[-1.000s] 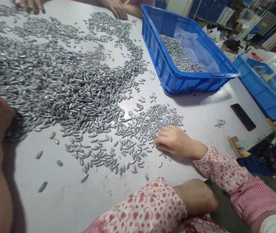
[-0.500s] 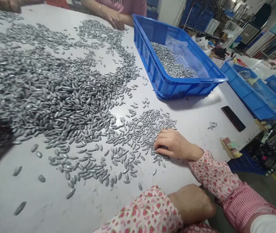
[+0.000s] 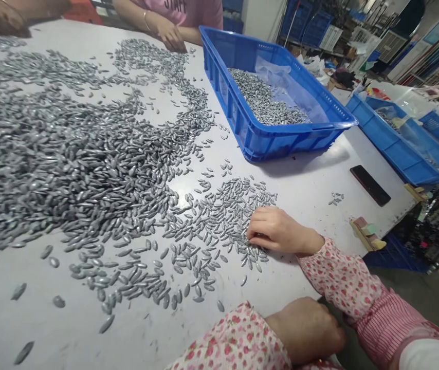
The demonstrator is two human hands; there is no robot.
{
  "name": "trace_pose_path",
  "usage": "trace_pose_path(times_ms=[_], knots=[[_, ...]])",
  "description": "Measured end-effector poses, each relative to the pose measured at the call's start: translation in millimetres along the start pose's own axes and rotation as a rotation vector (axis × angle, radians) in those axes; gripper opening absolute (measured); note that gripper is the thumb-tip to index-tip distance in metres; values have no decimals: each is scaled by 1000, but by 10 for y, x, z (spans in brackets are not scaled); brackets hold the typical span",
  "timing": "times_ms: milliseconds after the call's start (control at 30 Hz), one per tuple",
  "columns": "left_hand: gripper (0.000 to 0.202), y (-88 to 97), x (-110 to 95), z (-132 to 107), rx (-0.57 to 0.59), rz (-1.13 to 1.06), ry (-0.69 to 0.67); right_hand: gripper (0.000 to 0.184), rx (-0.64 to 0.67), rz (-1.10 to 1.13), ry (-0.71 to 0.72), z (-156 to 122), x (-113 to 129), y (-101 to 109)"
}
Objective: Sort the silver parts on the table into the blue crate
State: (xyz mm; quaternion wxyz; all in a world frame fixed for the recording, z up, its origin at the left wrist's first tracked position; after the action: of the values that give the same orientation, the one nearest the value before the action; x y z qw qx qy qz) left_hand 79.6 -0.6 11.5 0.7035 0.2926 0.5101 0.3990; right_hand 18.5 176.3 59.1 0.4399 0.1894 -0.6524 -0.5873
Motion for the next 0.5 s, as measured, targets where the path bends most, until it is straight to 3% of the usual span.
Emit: trace_pose_path(times_ms=[100, 200, 367, 433, 500], knots=[[16, -19, 0, 6, -8, 8, 1, 22, -10, -86, 8, -4, 11, -12], [16, -2, -3, 7, -8, 19, 4, 21, 42, -37, 66, -40, 1, -12], [12, 57, -10, -7, 5, 32, -6, 17, -107, 134, -66, -169, -201, 290], [9, 70, -12, -18, 2, 27, -17, 19, -142, 132, -44, -234, -146, 339], [9, 69, -9, -27, -15, 26, -27, 24, -101, 102, 29, -276, 24, 249]])
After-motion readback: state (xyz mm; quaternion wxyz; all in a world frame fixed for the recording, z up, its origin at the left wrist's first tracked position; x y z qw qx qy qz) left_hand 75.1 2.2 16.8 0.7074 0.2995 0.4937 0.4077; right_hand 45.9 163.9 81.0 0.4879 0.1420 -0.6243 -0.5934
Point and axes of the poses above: each hand's wrist, its own z-axis towards the middle knuckle, its own y-axis out of the back of the hand, x = y × z, the point moved 7 cm from there along z, towards the middle knuckle, and after that the axes turned 3 degrees about -y, right-handed, at the moved point
